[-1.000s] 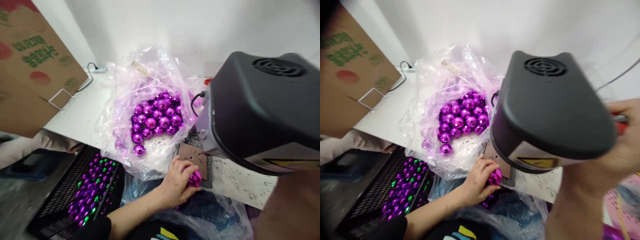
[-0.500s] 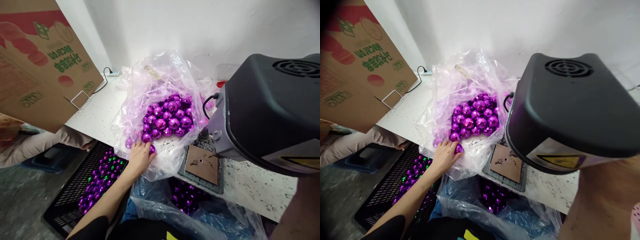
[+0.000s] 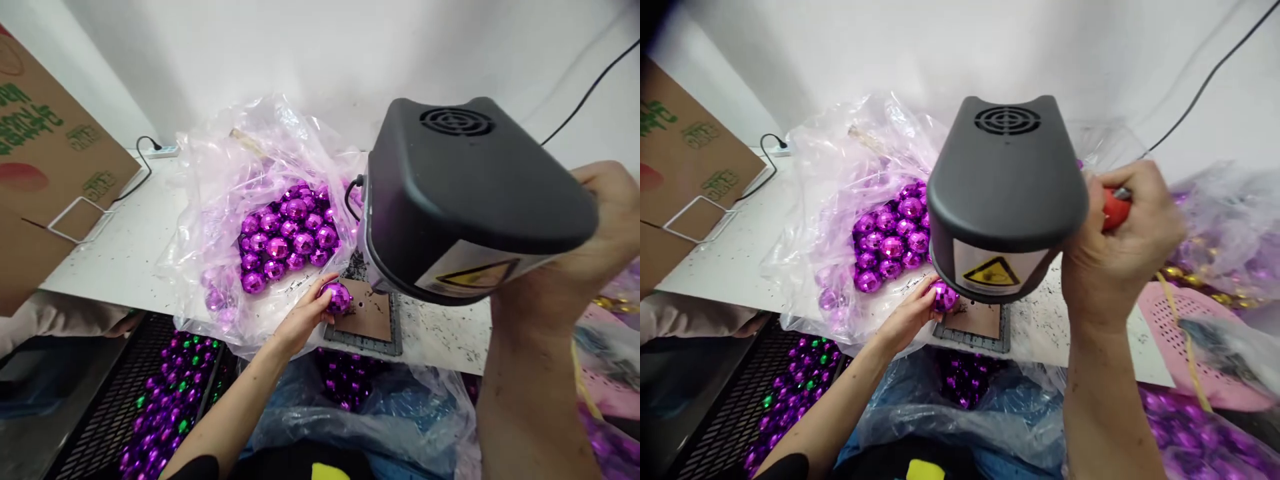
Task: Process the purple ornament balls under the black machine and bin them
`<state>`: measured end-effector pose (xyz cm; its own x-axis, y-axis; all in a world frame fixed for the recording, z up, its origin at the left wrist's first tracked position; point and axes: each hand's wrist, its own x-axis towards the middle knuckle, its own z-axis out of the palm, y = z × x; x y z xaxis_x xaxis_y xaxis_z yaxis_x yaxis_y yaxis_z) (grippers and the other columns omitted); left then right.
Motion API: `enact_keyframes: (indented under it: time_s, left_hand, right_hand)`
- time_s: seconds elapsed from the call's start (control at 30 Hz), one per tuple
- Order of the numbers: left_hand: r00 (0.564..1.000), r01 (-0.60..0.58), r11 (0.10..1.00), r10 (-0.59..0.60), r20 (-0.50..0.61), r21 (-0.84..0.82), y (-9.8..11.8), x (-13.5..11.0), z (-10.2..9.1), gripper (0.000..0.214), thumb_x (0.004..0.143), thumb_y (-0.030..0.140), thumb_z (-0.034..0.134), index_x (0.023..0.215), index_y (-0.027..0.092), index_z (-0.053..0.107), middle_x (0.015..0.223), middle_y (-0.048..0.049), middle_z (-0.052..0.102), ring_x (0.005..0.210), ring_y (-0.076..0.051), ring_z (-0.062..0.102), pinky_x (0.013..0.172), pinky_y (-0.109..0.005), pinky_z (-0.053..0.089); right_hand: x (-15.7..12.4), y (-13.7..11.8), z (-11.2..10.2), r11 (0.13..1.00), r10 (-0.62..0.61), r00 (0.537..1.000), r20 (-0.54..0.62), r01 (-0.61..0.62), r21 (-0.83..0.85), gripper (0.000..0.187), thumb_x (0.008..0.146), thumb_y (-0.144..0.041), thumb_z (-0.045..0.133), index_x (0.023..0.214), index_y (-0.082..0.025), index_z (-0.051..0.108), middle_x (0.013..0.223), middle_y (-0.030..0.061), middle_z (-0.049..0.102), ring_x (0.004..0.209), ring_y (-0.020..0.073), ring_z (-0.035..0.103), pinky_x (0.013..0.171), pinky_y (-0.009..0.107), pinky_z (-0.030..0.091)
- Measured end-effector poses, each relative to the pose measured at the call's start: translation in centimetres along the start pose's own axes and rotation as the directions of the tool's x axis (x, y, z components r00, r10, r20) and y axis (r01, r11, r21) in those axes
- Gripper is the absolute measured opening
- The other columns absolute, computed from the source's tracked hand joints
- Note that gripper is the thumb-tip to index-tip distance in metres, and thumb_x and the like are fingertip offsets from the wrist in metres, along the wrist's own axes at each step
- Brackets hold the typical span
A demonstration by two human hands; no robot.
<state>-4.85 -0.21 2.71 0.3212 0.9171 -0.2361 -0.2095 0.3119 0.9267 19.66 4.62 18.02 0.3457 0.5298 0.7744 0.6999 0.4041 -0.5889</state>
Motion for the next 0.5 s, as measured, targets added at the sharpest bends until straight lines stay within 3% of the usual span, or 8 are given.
enact_keyframes:
  time_s: [0.1, 0.23, 0.33, 0.5]
  left_hand:
    - [0.998, -0.024, 0.992, 0.031, -0.057, 0.123, -0.9, 0.7, 0.8, 0.055, 0.092, 0.057, 0.07, 0.134, 0.022, 0.064, 0.115, -0.0075, 0.069, 0.089, -0.018, 0.063, 0.07, -0.028, 0.051]
    - [0.982, -0.12, 0.904, 0.168, -0.083, 0.41, -1.2, 1.0, 1.9, 0.041, 0.094, 0.048, 0.07, 0.124, 0.02, 0.066, 0.117, -0.0067, 0.072, 0.108, -0.025, 0.066, 0.094, -0.036, 0.053]
    - [0.964, -0.173, 0.76, 0.261, -0.051, 0.626, -1.4, 1.1, 2.8, 0.034, 0.096, 0.038, 0.069, 0.126, 0.021, 0.064, 0.123, -0.0075, 0.072, 0.116, -0.028, 0.066, 0.106, -0.043, 0.05]
    - [0.909, -0.29, 0.472, 0.409, 0.085, 0.832, -1.9, 1.6, 4.1, 0.029, 0.094, 0.028, 0.072, 0.121, 0.021, 0.064, 0.12, -0.0096, 0.072, 0.114, -0.028, 0.066, 0.101, -0.042, 0.053]
  right_hand:
    - [0.1, -0.4, 0.0, 0.999, 0.039, 0.999, -0.016, -0.039, 0.006, 0.031, 0.095, -0.033, 0.058, 0.077, -0.007, 0.055, 0.068, -0.0028, 0.041, 0.067, -0.0019, 0.034, 0.063, 0.018, 0.022]
    - [0.0, -0.5, 0.1, 0.997, 0.009, 1.0, -0.016, -0.008, 0.072, 0.034, 0.095, -0.037, 0.057, 0.078, -0.008, 0.054, 0.067, -0.0036, 0.041, 0.065, -0.0009, 0.035, 0.062, 0.016, 0.024]
    - [-0.1, -0.4, 0.2, 0.995, 0.012, 0.999, -0.031, -0.009, 0.095, 0.033, 0.095, -0.035, 0.06, 0.078, -0.008, 0.053, 0.066, -0.0041, 0.04, 0.065, -0.0007, 0.035, 0.062, 0.016, 0.025]
    - [-0.3, -0.3, 0.2, 0.994, 0.005, 1.0, -0.014, -0.003, 0.107, 0.027, 0.094, -0.03, 0.06, 0.079, -0.009, 0.054, 0.067, -0.0045, 0.043, 0.065, -0.0009, 0.036, 0.063, 0.016, 0.027]
